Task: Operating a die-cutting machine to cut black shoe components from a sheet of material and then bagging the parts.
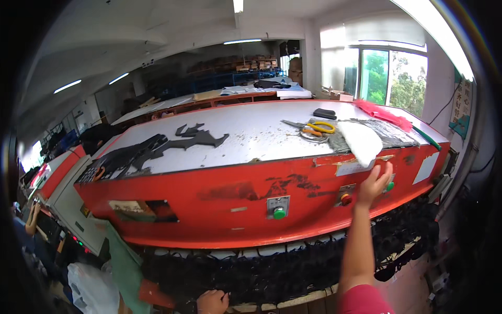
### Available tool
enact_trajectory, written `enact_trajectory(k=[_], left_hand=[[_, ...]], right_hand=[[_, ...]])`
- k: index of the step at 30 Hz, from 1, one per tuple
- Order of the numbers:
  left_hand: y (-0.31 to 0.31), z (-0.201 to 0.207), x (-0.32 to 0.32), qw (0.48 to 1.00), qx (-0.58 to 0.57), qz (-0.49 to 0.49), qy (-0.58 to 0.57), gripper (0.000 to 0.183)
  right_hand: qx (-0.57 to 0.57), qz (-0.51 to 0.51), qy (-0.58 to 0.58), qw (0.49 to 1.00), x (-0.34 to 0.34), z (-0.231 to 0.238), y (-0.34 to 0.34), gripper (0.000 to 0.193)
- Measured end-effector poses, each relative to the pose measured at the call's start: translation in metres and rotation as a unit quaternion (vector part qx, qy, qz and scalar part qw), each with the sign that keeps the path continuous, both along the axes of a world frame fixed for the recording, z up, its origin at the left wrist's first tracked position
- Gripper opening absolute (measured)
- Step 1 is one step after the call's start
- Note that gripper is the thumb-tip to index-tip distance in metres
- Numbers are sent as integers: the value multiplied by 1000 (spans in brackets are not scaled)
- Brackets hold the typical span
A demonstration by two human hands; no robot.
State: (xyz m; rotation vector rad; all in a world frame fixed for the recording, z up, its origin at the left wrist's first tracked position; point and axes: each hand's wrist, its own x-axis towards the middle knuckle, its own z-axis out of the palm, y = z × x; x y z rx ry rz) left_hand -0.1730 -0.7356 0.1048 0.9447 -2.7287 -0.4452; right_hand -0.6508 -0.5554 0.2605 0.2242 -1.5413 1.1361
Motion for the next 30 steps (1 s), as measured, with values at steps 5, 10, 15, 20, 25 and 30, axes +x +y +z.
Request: enact_trajectory(k=[5, 10, 15, 20, 25, 30], left_hand=[[6, -34, 11, 998, -20, 31, 51, 25], [25, -28, 29, 998, 49, 12, 32, 30], [40, -13, 82, 973, 202, -109, -27, 35], [3, 26, 151, 912, 317, -115, 235, 26], [-88, 3, 200, 908, 97, 144, 380, 25], [-140, -55, 219, 878, 118, 201, 419, 40]], right_hand=[[-45, 451, 181, 873, 225, -3, -161, 30], [89, 735, 106, 664, 354, -10, -234, 27], [349, 760, -138, 530, 424, -93, -286, 41], [544, 599, -120, 575, 486, -176, -318, 56], [701, 508, -180, 467, 530, -166, -322, 61], [703, 619, -259, 238, 528, -142, -328, 50]])
